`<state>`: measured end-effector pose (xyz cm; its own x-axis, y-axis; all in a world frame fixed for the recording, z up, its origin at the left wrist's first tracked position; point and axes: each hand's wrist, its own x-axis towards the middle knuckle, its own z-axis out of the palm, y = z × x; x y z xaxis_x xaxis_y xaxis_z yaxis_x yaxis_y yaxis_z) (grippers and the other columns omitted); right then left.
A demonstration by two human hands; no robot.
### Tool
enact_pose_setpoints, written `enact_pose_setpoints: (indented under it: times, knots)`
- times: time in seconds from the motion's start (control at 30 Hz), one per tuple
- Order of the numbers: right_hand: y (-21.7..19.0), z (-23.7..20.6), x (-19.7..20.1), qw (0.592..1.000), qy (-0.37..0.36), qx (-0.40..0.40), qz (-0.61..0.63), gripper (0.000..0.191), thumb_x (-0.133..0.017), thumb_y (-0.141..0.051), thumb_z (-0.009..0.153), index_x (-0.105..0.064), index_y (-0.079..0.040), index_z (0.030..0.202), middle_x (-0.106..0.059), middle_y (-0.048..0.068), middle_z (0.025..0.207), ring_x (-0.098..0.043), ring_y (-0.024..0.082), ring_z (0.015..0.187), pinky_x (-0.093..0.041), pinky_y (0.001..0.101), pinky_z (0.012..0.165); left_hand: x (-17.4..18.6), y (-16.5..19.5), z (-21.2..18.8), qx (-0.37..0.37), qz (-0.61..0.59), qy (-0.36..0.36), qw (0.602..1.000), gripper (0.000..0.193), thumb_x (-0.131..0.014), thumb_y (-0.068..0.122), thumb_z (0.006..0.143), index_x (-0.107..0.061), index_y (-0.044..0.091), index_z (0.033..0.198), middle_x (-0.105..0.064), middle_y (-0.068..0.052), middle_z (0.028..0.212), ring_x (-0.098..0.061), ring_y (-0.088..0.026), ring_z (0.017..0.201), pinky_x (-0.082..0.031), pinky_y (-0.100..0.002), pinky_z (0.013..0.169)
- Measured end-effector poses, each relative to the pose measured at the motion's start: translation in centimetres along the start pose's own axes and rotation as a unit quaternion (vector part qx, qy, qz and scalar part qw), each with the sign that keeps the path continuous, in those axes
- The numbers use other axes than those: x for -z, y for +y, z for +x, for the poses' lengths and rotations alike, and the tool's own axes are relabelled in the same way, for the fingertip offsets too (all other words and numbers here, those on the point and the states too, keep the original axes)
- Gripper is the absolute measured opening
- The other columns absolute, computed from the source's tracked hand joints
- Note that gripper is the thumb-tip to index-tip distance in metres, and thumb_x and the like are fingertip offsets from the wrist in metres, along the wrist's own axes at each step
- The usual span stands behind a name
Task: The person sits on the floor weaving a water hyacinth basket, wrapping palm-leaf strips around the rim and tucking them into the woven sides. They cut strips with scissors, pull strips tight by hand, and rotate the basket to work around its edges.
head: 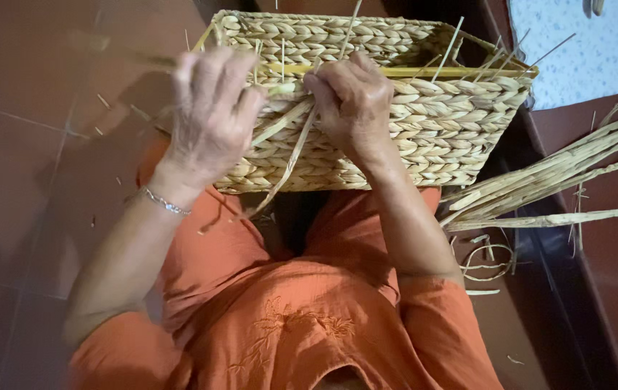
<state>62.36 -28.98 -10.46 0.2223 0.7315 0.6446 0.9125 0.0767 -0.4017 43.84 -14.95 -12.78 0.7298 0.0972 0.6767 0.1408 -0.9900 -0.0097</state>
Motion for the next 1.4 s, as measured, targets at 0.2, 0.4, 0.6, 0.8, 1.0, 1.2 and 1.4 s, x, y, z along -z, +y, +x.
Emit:
enact_pose_setpoints:
  times: [0.2, 0.4, 0.6, 0.8, 1.0, 1.2, 1.4]
  knots:
    - [-0.6, -0.2, -0.4, 0.998, 0.051, 0.016, -0.026, 0.016, -0.084, 0.003, 0.087, -0.069, -0.003, 0.085, -0.07, 0.006, 0.08, -0.059, 0.022, 0.069, -0.048, 0.0347, 0.064, 1.4, 1.6, -2.2, 0.1, -0.147, -0.107, 0.978, 0.01, -0.069, 0.008, 0.103, -0.063, 0.002, 0.099, -0.064, -0.008, 0.084, -0.065, -0.02, 0.082, -0.055, -0.033, 0.07]
    - [-0.5, -0.6, -0.8, 0.995, 0.074, 0.044, -0.045, 0.02, -0.086, -0.002, 0.088, -0.067, -0.005, 0.092, -0.068, 0.005, 0.082, -0.059, 0.022, 0.073, -0.049, 0.0351, 0.066, 2.5, -0.2, -1.6, 0.207, -0.2, -0.144, 0.947, 0.016, -0.073, 0.019, 0.103, -0.064, 0.006, 0.103, -0.066, -0.007, 0.08, -0.065, -0.02, 0.075, -0.053, -0.036, 0.067]
    - [0.1, -1.4, -3.0, 0.991, 0.116, 0.038, -0.055, 0.022, -0.082, -0.004, 0.097, -0.065, -0.004, 0.111, -0.062, 0.011, 0.1, -0.062, 0.014, 0.076, -0.05, 0.0213, 0.052, 5.8, 2.2, -1.8, 0.111, 0.0, -0.04, 0.993, 0.034, -0.082, 0.031, 0.098, -0.065, 0.009, 0.118, -0.057, -0.01, 0.122, -0.053, -0.029, 0.114, -0.041, -0.048, 0.095]
    - [0.0, -1.0, -2.6, 0.991, 0.027, 0.111, -0.071, 0.026, -0.074, 0.005, 0.096, -0.067, -0.005, 0.119, -0.068, 0.01, 0.116, -0.071, 0.019, 0.094, -0.062, 0.0282, 0.072, 4.0, 5.9, -2.1, 0.102, -0.019, -0.114, 0.988, 0.064, -0.08, 0.049, 0.079, -0.065, 0.0, 0.118, -0.054, -0.014, 0.115, -0.051, -0.031, 0.105, -0.04, -0.048, 0.086]
    - [-1.6, -0.2, 2.0, 0.991, -0.094, 0.034, 0.087, 0.035, -0.073, 0.008, 0.095, -0.067, -0.001, 0.129, -0.071, 0.014, 0.115, -0.072, 0.026, 0.103, -0.062, 0.036, 0.087, 1.9, 3.9, -4.0, 0.095, 0.002, -0.131, 0.987, 0.011, -0.069, 0.013, 0.107, -0.063, 0.004, 0.11, -0.058, -0.011, 0.107, -0.056, -0.023, 0.103, -0.048, -0.038, 0.091]
    - [-2.7, 1.1, 1.9, 0.99, -0.12, 0.058, 0.042, 0.03, -0.08, -0.002, 0.092, -0.071, -0.002, 0.121, -0.072, 0.013, 0.102, -0.068, 0.024, 0.088, -0.058, 0.0348, 0.078, 5.1, 1.3, -2.7, 0.128, -0.024, -0.102, 0.986, 0.012, -0.069, 0.001, 0.109, -0.07, 0.005, 0.12, -0.059, -0.006, 0.095, -0.056, -0.023, 0.093, -0.047, -0.037, 0.079]
    - [-2.8, 0.7, 0.9, 0.997, -0.062, 0.012, 0.045, 0.021, -0.08, 0.001, 0.092, -0.071, -0.001, 0.111, -0.07, 0.011, 0.091, -0.068, 0.023, 0.083, -0.056, 0.0359, 0.072, 6.9, 2.3, 0.9, 0.019, 0.126, 0.135, 0.983, 0.02, -0.074, 0.006, 0.093, -0.071, 0.012, 0.112, -0.064, -0.007, 0.106, -0.055, -0.023, 0.099, -0.045, -0.043, 0.088]
